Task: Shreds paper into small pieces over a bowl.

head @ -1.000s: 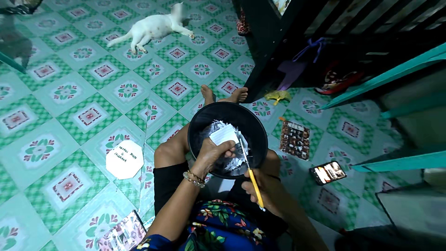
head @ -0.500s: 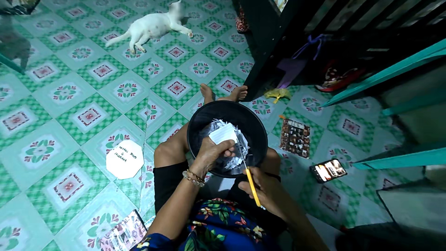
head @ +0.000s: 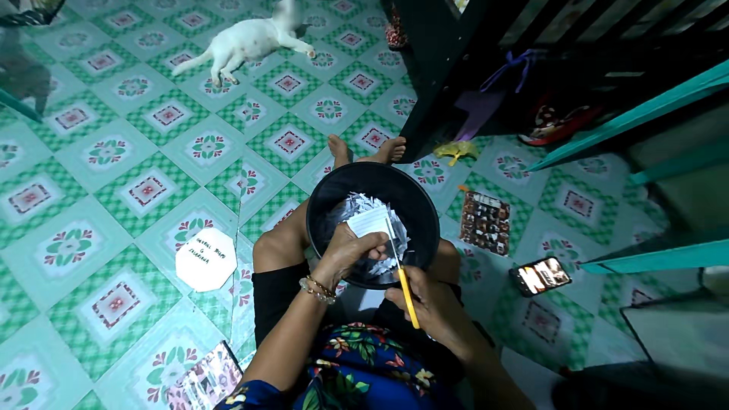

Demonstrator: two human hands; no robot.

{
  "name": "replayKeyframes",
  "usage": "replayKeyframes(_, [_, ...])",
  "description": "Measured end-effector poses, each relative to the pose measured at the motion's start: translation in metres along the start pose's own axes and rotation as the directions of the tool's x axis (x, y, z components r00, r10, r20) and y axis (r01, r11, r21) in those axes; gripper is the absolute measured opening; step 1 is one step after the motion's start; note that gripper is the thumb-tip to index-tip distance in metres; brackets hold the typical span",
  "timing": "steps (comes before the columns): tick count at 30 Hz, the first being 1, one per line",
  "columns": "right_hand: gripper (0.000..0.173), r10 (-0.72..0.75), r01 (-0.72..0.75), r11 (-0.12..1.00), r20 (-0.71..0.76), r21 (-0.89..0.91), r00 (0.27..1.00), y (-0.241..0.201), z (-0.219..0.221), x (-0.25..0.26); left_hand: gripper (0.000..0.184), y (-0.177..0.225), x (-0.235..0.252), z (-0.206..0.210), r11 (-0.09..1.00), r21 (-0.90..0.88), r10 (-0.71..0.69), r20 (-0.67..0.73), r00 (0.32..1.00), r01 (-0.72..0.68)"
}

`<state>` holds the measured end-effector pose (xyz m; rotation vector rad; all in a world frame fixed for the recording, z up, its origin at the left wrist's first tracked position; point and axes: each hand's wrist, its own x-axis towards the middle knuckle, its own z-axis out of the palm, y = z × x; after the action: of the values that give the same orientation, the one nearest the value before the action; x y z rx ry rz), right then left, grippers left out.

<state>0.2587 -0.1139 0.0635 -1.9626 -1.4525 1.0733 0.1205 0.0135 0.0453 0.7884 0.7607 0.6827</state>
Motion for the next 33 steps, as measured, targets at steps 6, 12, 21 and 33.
replayKeyframes(6, [0.048, -0.025, 0.026, 0.999, -0.03, 0.027, 0.999, 0.003, 0.004, 0.0, 0.017, 0.0, 0.001, -0.001, 1.0, -0.01, -0.01, 0.004, 1.0, 0.01])
replayKeyframes(12, [0.046, 0.009, -0.008, 0.998, -0.011, 0.062, 1.0, -0.001, 0.003, 0.005, 0.019, 0.0, 0.001, -0.002, 1.0, 0.003, -0.012, 0.049, 0.999, 0.012])
replayKeyframes(21, [0.043, 0.042, -0.045, 0.992, 0.03, 0.115, 0.999, -0.006, 0.001, 0.014, 0.018, 0.0, 0.0, -0.003, 0.999, 0.026, -0.022, 0.075, 0.997, 0.02])
replayKeyframes(33, [0.031, 0.064, -0.066, 0.986, 0.017, 0.154, 0.998, -0.012, -0.001, 0.017, 0.02, -0.002, 0.002, -0.005, 0.999, 0.046, -0.03, 0.116, 0.993, 0.025])
